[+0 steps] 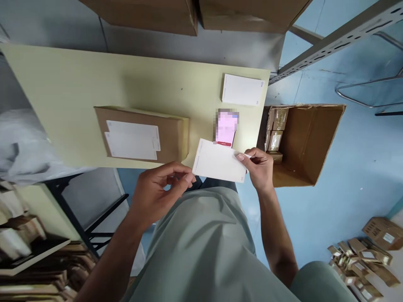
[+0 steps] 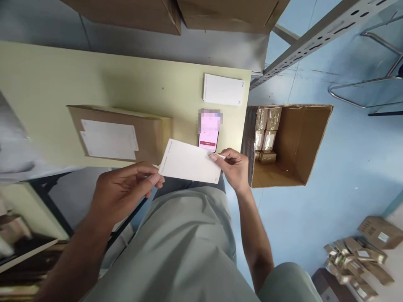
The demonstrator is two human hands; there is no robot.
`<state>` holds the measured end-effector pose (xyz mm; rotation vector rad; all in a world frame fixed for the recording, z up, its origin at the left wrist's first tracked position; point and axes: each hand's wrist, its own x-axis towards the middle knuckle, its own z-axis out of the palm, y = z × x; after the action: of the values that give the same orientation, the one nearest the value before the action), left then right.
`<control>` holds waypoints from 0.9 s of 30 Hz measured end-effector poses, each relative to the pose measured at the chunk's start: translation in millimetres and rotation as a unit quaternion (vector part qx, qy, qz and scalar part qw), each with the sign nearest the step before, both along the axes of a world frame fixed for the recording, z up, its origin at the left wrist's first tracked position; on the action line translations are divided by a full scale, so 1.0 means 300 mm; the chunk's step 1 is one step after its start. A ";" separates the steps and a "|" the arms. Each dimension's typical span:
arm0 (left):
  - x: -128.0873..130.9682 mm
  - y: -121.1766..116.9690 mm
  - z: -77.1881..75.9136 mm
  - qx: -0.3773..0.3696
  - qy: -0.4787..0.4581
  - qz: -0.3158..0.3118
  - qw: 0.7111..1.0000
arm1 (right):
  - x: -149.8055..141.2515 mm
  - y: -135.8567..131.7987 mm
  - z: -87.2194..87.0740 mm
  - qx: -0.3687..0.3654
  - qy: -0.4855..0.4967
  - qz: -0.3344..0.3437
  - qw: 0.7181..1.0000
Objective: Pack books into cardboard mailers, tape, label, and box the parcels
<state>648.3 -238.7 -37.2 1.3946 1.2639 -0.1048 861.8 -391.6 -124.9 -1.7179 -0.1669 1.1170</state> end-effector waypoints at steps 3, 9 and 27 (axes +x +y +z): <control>0.004 -0.019 0.071 0.020 -0.017 -0.011 1.000 | 0.011 0.005 0.043 0.013 -0.006 0.015 1.000; 0.009 -0.057 0.210 0.054 -0.047 -0.020 0.997 | 0.006 0.029 0.140 0.062 0.030 0.061 0.996; -0.086 -0.105 0.302 0.170 -0.131 -0.076 0.974 | -0.142 0.006 0.444 0.184 -0.142 0.281 0.931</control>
<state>622.4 -270.2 53.4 1.7361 0.9839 0.1957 819.2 -389.8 8.4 -1.5109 -1.0403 1.1364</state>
